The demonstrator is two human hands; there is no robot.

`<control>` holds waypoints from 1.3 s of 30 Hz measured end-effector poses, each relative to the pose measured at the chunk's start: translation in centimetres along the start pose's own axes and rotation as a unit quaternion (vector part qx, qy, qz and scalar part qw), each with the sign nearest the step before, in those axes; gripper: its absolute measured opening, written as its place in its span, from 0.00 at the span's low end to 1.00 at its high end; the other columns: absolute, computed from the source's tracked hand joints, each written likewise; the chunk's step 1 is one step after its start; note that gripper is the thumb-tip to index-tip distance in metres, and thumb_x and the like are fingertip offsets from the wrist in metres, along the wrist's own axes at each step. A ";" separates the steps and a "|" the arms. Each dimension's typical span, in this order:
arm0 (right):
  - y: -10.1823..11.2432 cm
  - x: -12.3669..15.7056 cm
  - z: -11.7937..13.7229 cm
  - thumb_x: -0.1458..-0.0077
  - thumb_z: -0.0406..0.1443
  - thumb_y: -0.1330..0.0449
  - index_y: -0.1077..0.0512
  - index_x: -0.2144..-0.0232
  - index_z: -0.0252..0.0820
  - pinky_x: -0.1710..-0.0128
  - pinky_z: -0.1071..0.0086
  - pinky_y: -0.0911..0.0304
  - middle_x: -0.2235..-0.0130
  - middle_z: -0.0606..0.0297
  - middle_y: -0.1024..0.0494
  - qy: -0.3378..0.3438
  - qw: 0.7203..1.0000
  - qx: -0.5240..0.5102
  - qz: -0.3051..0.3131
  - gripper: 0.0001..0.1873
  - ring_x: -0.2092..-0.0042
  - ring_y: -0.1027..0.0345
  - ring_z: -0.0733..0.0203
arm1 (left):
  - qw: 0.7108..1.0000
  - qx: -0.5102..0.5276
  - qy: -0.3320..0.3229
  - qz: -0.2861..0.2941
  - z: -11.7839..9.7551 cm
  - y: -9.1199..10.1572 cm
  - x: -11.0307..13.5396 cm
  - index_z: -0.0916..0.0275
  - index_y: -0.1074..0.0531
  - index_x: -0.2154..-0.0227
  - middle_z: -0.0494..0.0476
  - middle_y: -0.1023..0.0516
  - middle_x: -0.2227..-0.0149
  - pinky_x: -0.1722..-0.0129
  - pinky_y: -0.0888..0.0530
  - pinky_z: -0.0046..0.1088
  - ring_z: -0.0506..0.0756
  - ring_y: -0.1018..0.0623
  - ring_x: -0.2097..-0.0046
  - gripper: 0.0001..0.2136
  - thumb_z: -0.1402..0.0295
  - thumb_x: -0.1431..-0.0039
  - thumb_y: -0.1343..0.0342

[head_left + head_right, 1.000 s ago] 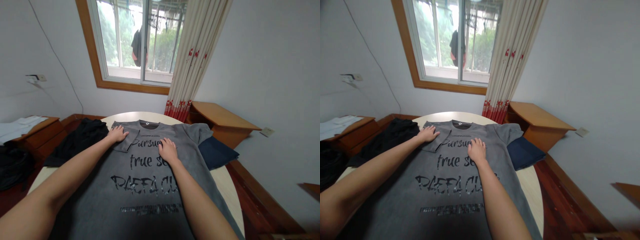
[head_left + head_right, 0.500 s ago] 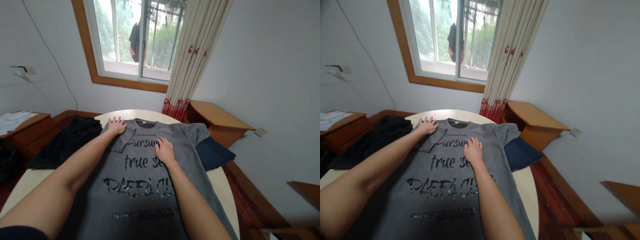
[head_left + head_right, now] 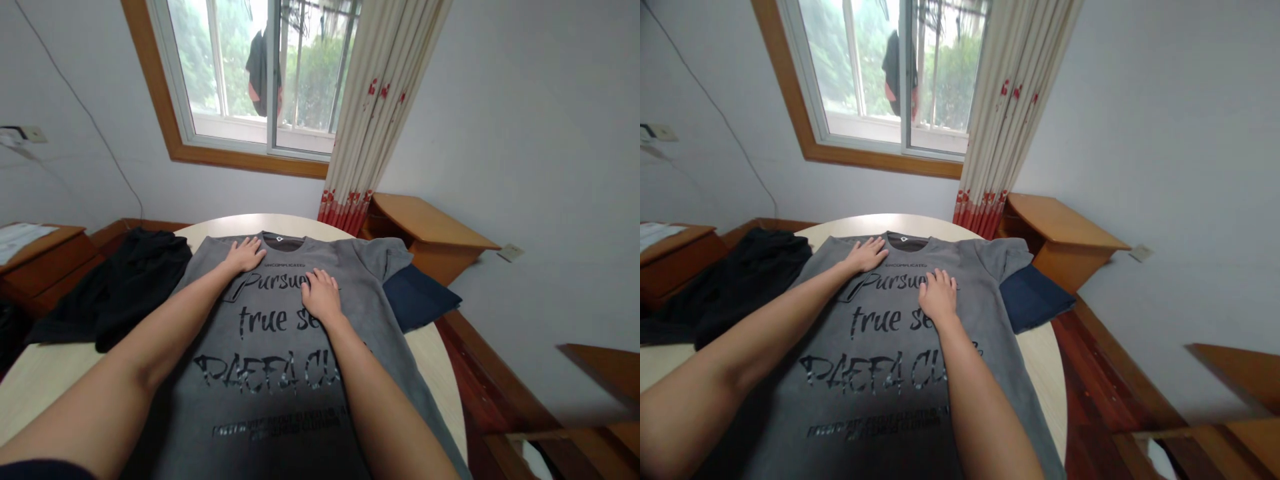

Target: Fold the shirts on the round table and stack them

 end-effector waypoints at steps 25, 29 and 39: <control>0.3 0.2 -0.1 0.33 0.41 0.51 0.34 0.38 0.39 0.32 0.52 0.57 0.32 0.55 0.39 0.006 1.000 -0.004 0.011 0.26 0.31 0.51 0.49 | 0.989 -0.092 0.110 0.018 6.1 2.3 12.8 0.75 0.50 0.31 0.67 0.54 0.28 0.31 0.52 0.47 0.62 0.54 0.27 0.36 0.52 0.32 0.70; 0.3 0.1 -0.1 0.33 0.41 0.52 0.34 0.38 0.39 0.32 0.52 0.57 0.32 0.54 0.39 0.003 1.000 -0.002 0.013 0.26 0.31 0.51 0.49 | 0.990 -0.096 0.105 -0.006 5.4 2.4 12.9 0.75 0.49 0.31 0.67 0.55 0.28 0.31 0.55 0.50 0.63 0.55 0.27 0.36 0.52 0.31 0.71; 0.2 0.1 -0.2 0.33 0.41 0.51 0.34 0.37 0.40 0.32 0.52 0.58 0.32 0.54 0.39 0.004 1.000 -0.003 0.010 0.26 0.31 0.51 0.49 | 0.996 -0.051 0.060 -0.043 1.2 2.1 11.9 0.72 0.49 0.30 0.65 0.53 0.28 0.31 0.54 0.49 0.63 0.53 0.27 0.34 0.53 0.31 0.71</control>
Point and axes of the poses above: each hand's wrist, its own x-axis away from the middle knuckle, its own y-axis out of the back of the hand, z = x × y, the point moved 3 cm from there along -x, towards the middle knuckle
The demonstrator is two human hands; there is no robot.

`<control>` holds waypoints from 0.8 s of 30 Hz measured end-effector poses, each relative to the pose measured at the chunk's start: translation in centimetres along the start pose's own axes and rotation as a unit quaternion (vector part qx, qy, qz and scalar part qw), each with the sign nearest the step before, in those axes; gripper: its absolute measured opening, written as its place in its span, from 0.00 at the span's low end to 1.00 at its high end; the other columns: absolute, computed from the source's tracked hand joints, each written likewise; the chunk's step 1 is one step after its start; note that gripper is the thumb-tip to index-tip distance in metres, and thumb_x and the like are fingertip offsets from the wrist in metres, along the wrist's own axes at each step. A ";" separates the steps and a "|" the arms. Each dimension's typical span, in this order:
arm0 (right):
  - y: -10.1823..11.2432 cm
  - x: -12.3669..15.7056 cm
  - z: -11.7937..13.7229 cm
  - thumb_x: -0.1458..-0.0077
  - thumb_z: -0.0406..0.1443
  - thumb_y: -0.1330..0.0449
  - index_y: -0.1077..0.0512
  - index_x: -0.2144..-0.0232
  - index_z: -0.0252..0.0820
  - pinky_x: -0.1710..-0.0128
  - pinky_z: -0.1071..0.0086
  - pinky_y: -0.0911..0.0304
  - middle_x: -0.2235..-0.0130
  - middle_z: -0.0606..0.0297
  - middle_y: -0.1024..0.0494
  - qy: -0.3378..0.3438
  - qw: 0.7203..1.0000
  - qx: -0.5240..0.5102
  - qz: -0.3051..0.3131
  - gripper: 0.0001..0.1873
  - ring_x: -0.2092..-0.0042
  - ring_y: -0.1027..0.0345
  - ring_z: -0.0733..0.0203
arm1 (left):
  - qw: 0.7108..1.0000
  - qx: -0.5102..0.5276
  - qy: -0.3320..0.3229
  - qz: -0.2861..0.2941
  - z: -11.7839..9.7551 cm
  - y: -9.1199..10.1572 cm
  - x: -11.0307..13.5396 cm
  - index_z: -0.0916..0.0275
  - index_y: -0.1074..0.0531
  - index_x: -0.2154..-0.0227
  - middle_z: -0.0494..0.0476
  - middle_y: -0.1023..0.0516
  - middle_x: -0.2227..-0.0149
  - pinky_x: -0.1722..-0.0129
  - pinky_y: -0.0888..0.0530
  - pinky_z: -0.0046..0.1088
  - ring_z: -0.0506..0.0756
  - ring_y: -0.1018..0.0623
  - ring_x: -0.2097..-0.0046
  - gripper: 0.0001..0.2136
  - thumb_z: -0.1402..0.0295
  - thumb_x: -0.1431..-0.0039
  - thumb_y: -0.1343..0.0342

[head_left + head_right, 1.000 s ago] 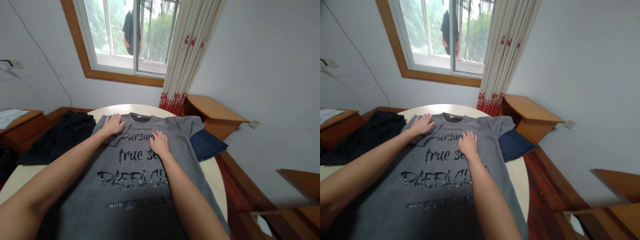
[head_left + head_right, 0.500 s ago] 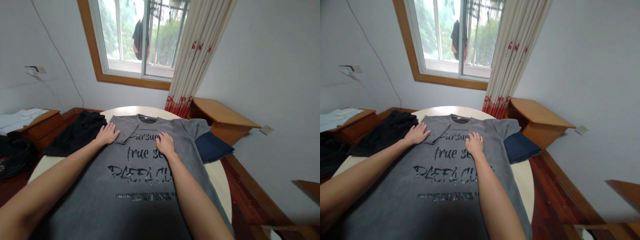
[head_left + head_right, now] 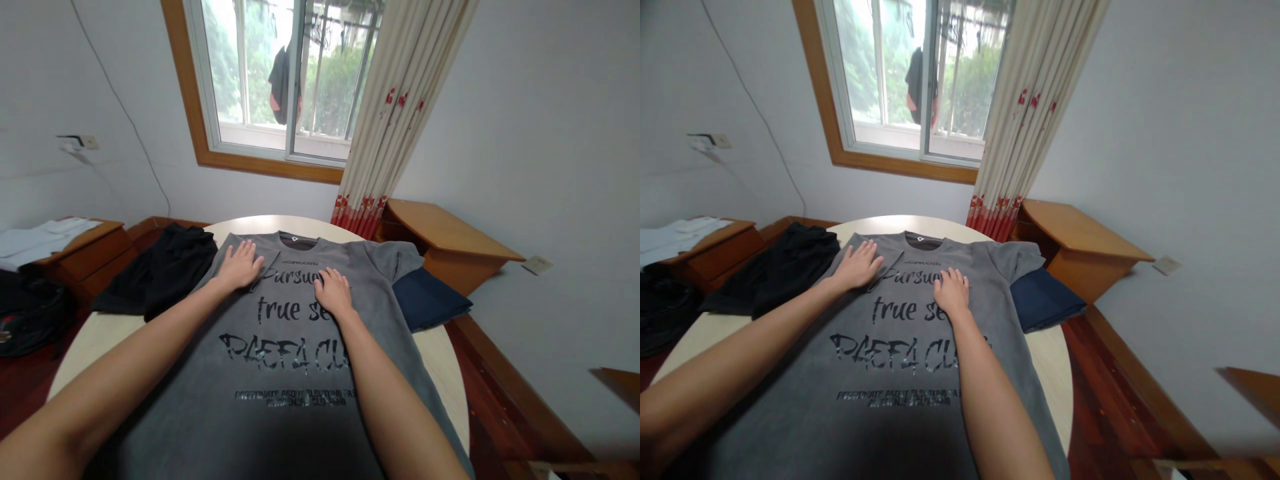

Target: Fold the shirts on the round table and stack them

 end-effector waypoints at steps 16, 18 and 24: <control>-0.5 0.0 -0.3 0.34 0.41 0.51 0.33 0.38 0.38 0.32 0.53 0.58 0.32 0.53 0.40 0.010 1.000 -0.020 -0.005 0.26 0.31 0.51 0.48 | 0.998 0.047 0.028 0.017 1.2 -1.1 -2.0 0.69 0.47 0.31 0.64 0.51 0.28 0.32 0.49 0.53 0.64 0.50 0.28 0.34 0.51 0.31 0.68; -0.5 0.1 -0.2 0.34 0.41 0.50 0.32 0.39 0.38 0.32 0.52 0.57 0.32 0.53 0.39 0.012 1.000 -0.028 -0.007 0.25 0.31 0.50 0.48 | 0.998 0.039 0.027 0.029 1.5 -1.8 -1.9 0.68 0.47 0.31 0.63 0.51 0.28 0.32 0.50 0.52 0.64 0.51 0.28 0.34 0.51 0.32 0.66; 4.6 -1.0 -2.9 0.39 0.41 0.46 0.30 0.43 0.39 0.38 0.58 0.45 0.39 0.53 0.30 -0.036 0.986 -0.082 -0.143 0.24 0.38 0.39 0.51 | 0.998 0.062 0.023 0.013 1.5 -1.6 -1.6 0.64 0.41 0.33 0.61 0.47 0.29 0.32 0.48 0.52 0.63 0.48 0.28 0.31 0.52 0.31 0.66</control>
Point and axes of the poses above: each hand's wrist, its own x-axis away from the middle knuckle, its own y-axis out of the back of the hand, z = x × y, the point moved 3 cm from there along -x, towards the middle knuckle
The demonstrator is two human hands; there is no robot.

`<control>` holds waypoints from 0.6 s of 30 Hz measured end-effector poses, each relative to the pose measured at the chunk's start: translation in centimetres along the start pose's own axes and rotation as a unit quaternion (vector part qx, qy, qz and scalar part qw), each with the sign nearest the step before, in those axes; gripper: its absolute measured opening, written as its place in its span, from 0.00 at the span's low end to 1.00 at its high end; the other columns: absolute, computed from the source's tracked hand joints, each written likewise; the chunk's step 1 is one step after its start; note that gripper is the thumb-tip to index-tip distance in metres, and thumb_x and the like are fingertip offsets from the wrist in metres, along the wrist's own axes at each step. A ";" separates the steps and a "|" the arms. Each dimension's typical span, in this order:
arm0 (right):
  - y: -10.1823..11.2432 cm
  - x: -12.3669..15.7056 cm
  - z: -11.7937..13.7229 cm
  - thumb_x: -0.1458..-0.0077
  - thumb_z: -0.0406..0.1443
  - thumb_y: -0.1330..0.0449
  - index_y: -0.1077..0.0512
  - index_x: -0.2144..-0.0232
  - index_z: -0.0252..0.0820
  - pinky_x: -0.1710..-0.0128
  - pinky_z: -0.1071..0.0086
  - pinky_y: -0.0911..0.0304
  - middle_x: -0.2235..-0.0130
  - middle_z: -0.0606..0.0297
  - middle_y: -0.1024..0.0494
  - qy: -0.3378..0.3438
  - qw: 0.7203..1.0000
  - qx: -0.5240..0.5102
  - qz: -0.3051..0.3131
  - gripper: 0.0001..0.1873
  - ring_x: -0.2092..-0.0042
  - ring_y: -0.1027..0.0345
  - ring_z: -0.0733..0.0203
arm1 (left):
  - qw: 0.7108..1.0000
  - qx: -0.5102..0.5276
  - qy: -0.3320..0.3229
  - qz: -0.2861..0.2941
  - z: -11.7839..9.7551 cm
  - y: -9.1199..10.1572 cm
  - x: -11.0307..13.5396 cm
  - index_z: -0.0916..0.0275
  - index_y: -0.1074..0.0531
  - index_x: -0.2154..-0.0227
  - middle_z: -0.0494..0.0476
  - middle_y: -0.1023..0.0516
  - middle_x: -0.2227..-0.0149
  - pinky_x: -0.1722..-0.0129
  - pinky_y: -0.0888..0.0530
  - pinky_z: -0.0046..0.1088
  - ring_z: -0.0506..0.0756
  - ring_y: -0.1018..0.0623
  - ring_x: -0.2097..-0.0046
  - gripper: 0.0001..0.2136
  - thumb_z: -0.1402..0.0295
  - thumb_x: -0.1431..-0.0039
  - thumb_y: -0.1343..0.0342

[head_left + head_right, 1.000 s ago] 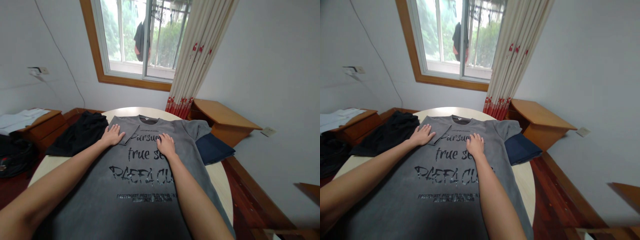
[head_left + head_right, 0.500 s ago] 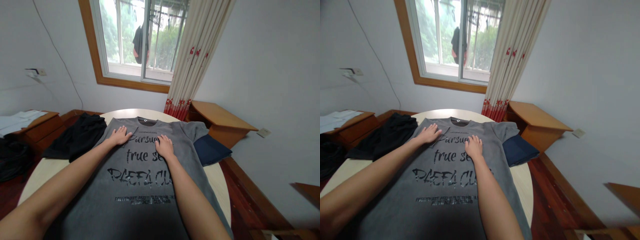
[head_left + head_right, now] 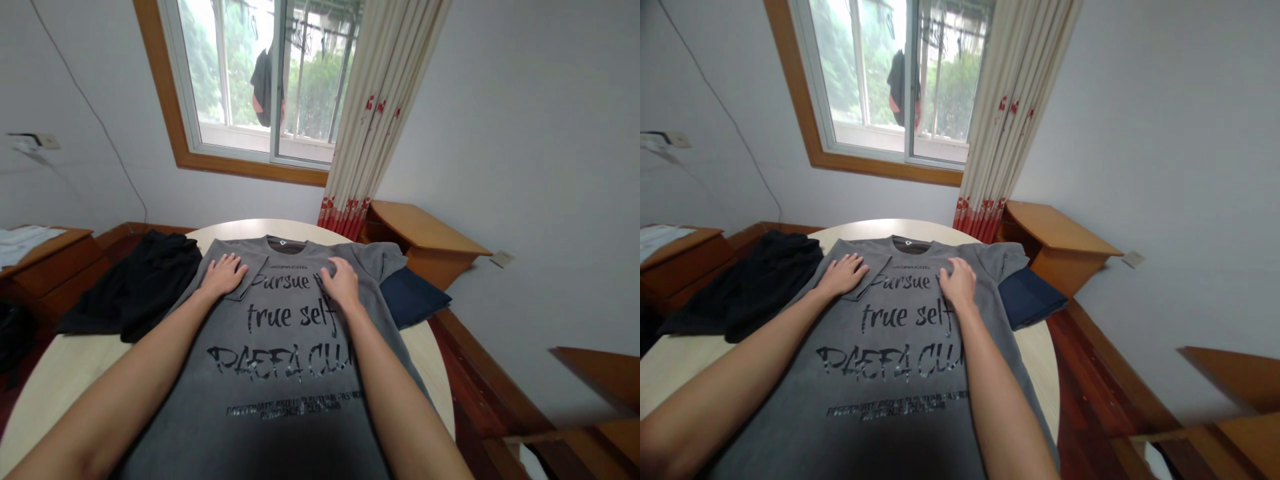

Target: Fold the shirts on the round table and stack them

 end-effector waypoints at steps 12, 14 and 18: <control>6.6 -2.9 -8.9 0.40 0.51 0.46 0.31 0.41 0.38 0.37 0.34 0.60 0.37 0.39 0.37 -0.260 0.950 0.164 -0.048 0.32 0.34 0.47 0.34 | 0.998 0.041 -0.013 -0.039 0.1 0.2 0.3 0.58 0.32 0.38 0.59 0.40 0.31 0.33 0.45 0.51 0.63 0.42 0.30 0.27 0.54 0.31 0.63; 6.3 -3.3 -8.9 0.40 0.50 0.47 0.31 0.41 0.30 0.36 0.34 0.61 0.38 0.34 0.36 -0.267 0.948 0.167 -0.047 0.34 0.35 0.46 0.33 | 0.998 0.041 -0.013 -0.040 0.1 0.3 0.4 0.58 0.32 0.38 0.58 0.40 0.31 0.33 0.45 0.51 0.63 0.42 0.30 0.27 0.54 0.31 0.63; 6.9 -3.9 -8.0 0.37 0.44 0.51 0.34 0.40 0.26 0.35 0.36 0.59 0.37 0.35 0.36 -0.232 0.961 0.095 -0.122 0.31 0.34 0.45 0.38 | 0.998 0.039 -0.014 -0.037 -0.1 0.4 0.5 0.59 0.32 0.38 0.59 0.40 0.31 0.33 0.45 0.51 0.62 0.42 0.30 0.26 0.54 0.31 0.63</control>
Point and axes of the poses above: each hand's wrist, its own x-axis away from the middle knuckle, its own y-axis out of the back of the hand, z = x × y, the point moved 3 cm from there along -x, towards the middle knuckle
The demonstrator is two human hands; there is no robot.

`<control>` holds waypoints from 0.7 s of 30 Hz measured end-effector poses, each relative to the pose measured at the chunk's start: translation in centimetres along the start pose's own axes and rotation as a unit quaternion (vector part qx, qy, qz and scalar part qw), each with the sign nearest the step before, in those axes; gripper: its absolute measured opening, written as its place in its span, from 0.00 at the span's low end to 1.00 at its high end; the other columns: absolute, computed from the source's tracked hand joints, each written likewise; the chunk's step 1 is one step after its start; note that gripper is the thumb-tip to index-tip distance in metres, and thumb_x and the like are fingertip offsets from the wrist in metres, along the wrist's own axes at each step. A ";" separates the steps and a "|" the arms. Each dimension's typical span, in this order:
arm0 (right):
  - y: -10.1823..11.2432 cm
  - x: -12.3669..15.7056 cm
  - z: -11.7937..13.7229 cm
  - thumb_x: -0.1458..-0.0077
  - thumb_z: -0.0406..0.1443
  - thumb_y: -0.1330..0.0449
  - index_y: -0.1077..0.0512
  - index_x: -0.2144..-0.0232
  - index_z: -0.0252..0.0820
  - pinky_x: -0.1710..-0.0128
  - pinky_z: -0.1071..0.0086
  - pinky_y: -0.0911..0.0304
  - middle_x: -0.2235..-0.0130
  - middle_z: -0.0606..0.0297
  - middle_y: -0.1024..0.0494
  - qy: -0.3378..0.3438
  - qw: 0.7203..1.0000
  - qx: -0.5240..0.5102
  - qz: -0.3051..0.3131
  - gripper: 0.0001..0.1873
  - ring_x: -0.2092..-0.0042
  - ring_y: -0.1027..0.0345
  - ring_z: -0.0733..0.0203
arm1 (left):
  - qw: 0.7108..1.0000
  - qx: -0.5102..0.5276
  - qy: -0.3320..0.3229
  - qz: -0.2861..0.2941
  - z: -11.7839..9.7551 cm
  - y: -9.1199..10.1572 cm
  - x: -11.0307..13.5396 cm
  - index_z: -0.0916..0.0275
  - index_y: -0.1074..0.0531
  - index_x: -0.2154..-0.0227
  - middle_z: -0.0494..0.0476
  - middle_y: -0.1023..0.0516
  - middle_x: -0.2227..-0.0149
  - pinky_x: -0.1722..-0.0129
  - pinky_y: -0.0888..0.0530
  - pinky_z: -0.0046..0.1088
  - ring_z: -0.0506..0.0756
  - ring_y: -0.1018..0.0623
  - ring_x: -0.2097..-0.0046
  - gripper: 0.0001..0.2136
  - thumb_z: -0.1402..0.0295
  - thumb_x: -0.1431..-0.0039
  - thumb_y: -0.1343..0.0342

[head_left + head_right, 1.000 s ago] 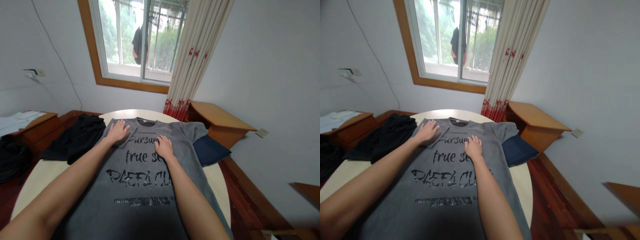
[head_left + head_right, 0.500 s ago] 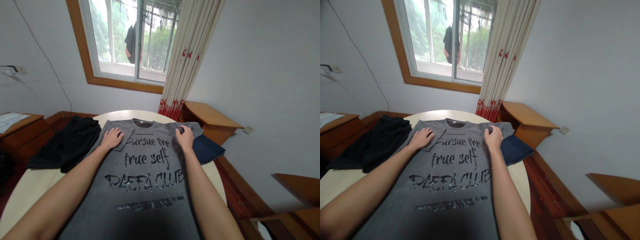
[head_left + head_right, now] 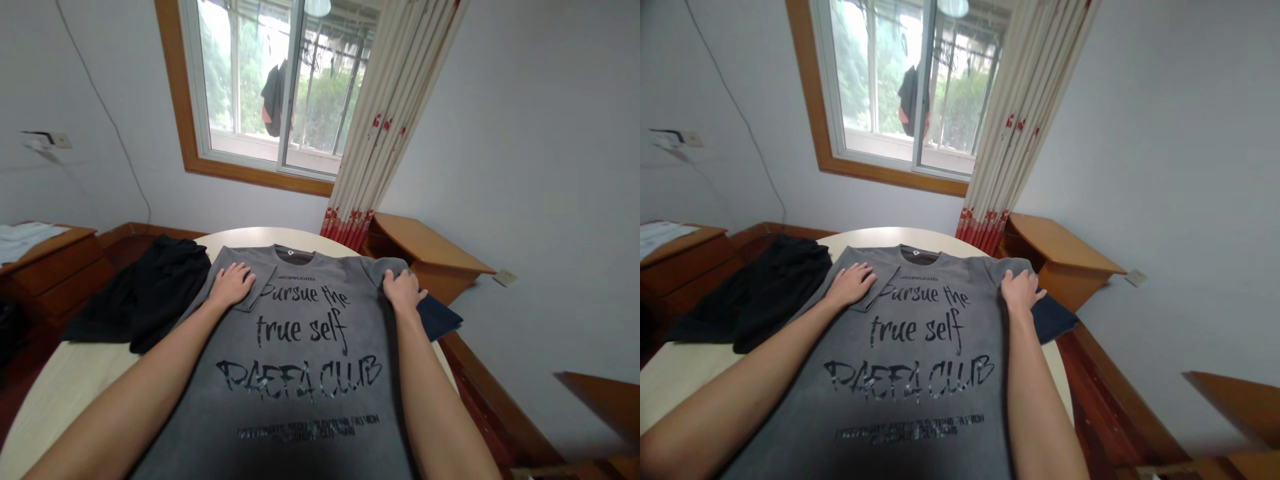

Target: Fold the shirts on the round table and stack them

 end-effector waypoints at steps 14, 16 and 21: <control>1.7 2.1 4.1 0.49 0.62 0.45 0.26 0.84 0.41 0.62 0.65 0.33 0.78 0.59 0.22 0.225 0.915 -0.262 0.209 0.33 0.67 0.25 0.52 | 1.000 -0.005 0.003 0.003 -0.1 -0.1 0.0 0.59 0.34 0.37 0.58 0.41 0.31 0.33 0.46 0.50 0.63 0.44 0.30 0.27 0.53 0.32 0.63; 1.3 2.1 4.1 0.47 0.60 0.46 0.27 0.84 0.41 0.64 0.67 0.34 0.77 0.58 0.21 0.226 0.916 -0.246 0.223 0.33 0.68 0.25 0.54 | 1.000 -0.005 0.002 0.005 -0.1 -0.2 0.0 0.59 0.34 0.37 0.59 0.41 0.31 0.33 0.46 0.51 0.63 0.44 0.30 0.28 0.53 0.32 0.63; 0.2 2.4 4.3 0.41 0.51 0.47 0.24 0.79 0.38 0.65 0.70 0.35 0.74 0.59 0.19 0.239 0.921 -0.152 0.268 0.27 0.69 0.26 0.58 | 1.000 0.004 0.004 -0.004 -0.1 0.2 0.3 0.59 0.31 0.39 0.59 0.39 0.32 0.33 0.45 0.52 0.63 0.42 0.30 0.26 0.54 0.32 0.61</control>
Point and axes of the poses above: each hand's wrist, its own x-axis away from the middle knuckle, its own y-axis out of the back of the hand, z = x × y, the point moved 3 cm from there along -x, towards the middle knuckle
